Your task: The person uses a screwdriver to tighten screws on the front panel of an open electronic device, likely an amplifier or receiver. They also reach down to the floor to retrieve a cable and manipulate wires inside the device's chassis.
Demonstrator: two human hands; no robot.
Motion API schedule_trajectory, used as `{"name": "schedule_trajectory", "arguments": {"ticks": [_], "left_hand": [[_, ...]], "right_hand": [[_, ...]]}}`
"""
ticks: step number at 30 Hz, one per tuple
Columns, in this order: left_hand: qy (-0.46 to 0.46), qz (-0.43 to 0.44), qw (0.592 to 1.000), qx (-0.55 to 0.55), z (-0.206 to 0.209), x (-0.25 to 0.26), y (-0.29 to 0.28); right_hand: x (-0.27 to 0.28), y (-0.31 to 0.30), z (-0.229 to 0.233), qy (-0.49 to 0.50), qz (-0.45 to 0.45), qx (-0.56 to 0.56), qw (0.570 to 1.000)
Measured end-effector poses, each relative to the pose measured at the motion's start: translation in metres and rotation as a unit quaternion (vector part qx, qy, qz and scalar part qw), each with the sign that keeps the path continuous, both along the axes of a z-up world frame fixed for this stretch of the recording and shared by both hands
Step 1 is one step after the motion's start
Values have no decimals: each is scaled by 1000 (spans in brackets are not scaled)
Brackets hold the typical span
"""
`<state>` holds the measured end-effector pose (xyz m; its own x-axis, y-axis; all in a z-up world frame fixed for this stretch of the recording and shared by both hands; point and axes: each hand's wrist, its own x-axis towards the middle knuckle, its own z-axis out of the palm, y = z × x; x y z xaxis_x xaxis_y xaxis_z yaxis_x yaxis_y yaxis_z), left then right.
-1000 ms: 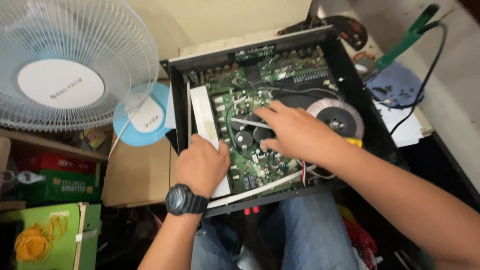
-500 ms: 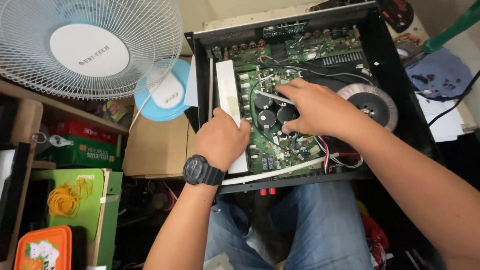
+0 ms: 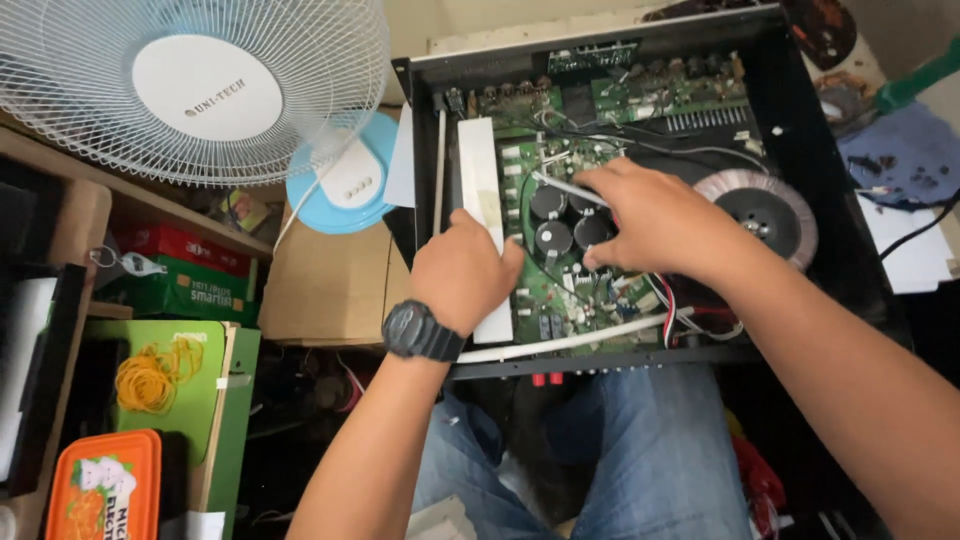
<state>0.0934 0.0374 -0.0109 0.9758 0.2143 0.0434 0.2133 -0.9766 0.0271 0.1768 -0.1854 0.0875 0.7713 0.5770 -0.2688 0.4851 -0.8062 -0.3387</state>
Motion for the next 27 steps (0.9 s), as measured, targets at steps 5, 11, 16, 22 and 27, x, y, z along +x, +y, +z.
{"name": "schedule_trajectory", "arguments": {"ticks": [5, 11, 16, 22, 27], "left_hand": [[-25, -4, 1000, -6, -14, 3, 0], [-27, 4, 1000, 8, -18, -2, -2], [-24, -12, 1000, -7, -18, 3, 6], [49, -33, 998, -21, -2, 9, 9], [77, -21, 996, -35, 6, 8, 7]], "right_hand": [[0, 2, 4, -1, -7, 8, 1000], [-2, 1, -2, -7, -9, 19, 1000], [-5, 2, 3, 2, -15, 9, 1000], [-4, 1, 6, 11, -18, -5, 1000], [-5, -2, 5, 9, -20, 16, 1000]]}}
